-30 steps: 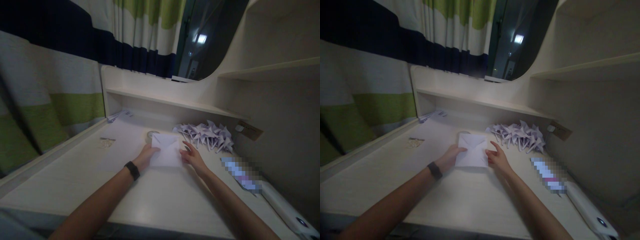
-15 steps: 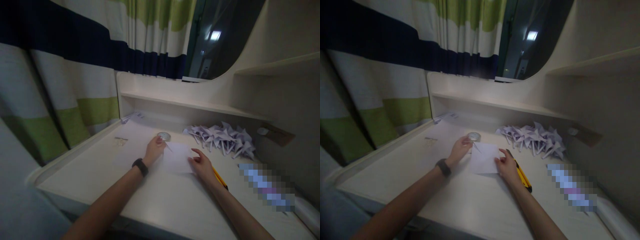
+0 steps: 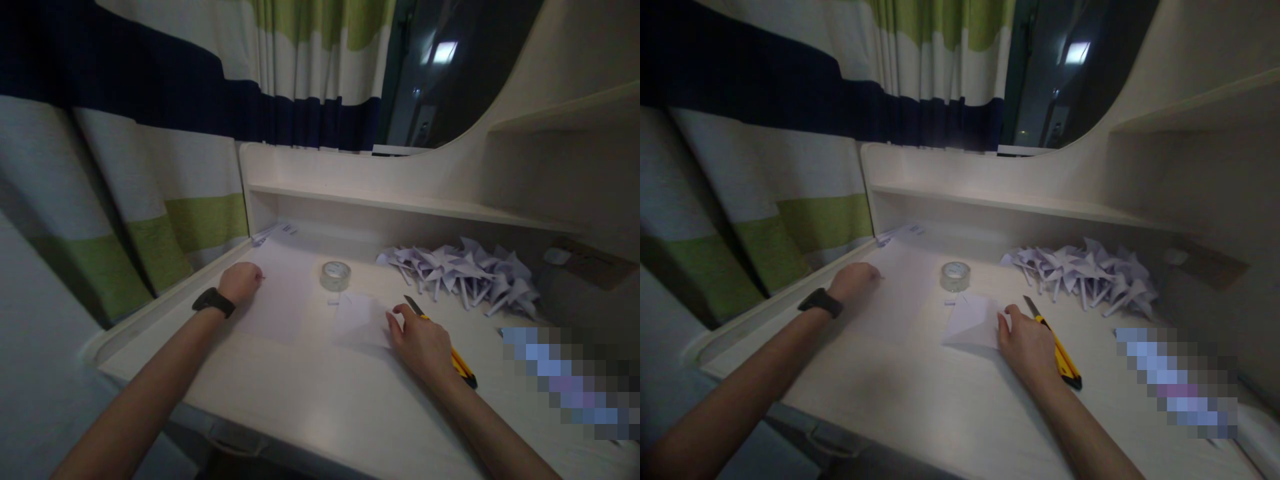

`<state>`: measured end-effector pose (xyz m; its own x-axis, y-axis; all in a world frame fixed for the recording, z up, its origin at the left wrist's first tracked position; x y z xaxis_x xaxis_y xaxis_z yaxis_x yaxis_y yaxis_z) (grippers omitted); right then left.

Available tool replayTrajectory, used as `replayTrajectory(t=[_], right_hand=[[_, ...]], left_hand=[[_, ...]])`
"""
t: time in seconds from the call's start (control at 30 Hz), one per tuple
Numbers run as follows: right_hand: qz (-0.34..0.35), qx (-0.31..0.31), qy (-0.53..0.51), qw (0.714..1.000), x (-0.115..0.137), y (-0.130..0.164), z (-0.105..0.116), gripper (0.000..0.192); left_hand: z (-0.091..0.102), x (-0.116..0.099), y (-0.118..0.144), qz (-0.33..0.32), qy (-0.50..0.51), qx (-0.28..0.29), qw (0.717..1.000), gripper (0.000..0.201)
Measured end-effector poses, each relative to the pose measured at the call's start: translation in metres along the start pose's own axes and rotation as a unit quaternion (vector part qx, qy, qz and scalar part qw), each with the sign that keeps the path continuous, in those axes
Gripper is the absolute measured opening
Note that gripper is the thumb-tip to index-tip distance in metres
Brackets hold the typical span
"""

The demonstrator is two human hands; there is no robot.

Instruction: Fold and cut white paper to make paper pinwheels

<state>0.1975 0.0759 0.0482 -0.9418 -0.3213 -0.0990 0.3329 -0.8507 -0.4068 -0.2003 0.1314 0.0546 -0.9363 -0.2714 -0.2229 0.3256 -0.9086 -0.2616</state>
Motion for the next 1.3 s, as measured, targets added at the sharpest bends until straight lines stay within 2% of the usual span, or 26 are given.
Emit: replayTrajectory(t=[0.27, 0.63, 0.8, 0.97, 1.03, 1.1, 1.17, 1.23, 1.3], right_hand=[[0.026, 0.016, -0.013, 0.999, 0.008, -0.001, -0.005, 0.025], [0.045, 0.013, -0.028, 0.999, 0.011, 0.0, -0.003, 0.025], [0.041, 0.013, -0.04, 0.998, 0.011, -0.001, -0.002, 0.024], [0.03, -0.022, -0.07, 0.997, 0.007, 0.0, 0.002, 0.024], [0.028, -0.042, -0.085, 0.995, 0.006, 0.001, 0.002, 0.023], [0.042, -0.062, -0.115, 0.991, 0.008, 0.002, 0.002, 0.023], [0.09, -0.086, -0.161, 0.979, 0.018, 0.002, 0.001, 0.024], [0.157, -0.104, -0.206, 0.96, 0.033, 0.005, 0.002, 0.026], [0.221, -0.106, -0.234, 0.941, 0.05, 0.009, 0.001, 0.031]], left_hand=[[-0.022, -0.011, -0.009, -0.021, -0.12, 0.023, 0.992, 0.023], [-0.025, -0.027, -0.009, -0.029, -0.169, 0.042, 0.984, 0.026], [-0.016, -0.028, -0.006, -0.029, -0.161, 0.035, 0.986, 0.021], [0.012, -0.039, 0.0, -0.028, -0.144, -0.009, 0.989, 0.023], [0.022, -0.052, 0.007, -0.039, -0.125, -0.027, 0.991, 0.026], [0.028, -0.076, 0.021, -0.083, -0.059, -0.033, 0.994, 0.025], [0.023, -0.106, 0.042, -0.139, 0.047, 0.008, 0.989, 0.016], [0.016, -0.139, 0.069, -0.198, 0.157, 0.054, 0.966, 0.003], [0.007, -0.167, 0.096, -0.236, 0.266, 0.102, 0.929, 0.008]])
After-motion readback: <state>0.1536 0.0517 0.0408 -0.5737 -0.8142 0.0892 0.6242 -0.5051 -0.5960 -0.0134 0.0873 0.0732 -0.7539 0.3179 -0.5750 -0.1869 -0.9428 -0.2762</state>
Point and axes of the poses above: each hand's wrist, its own y-axis away from the middle knuckle, its own z-axis out of the back of the hand, x = y × z, the point moved 10 cm from there along -y, towards the middle knuckle, and after that the axes turned 14 degrees about z, right-handed, at the moved point
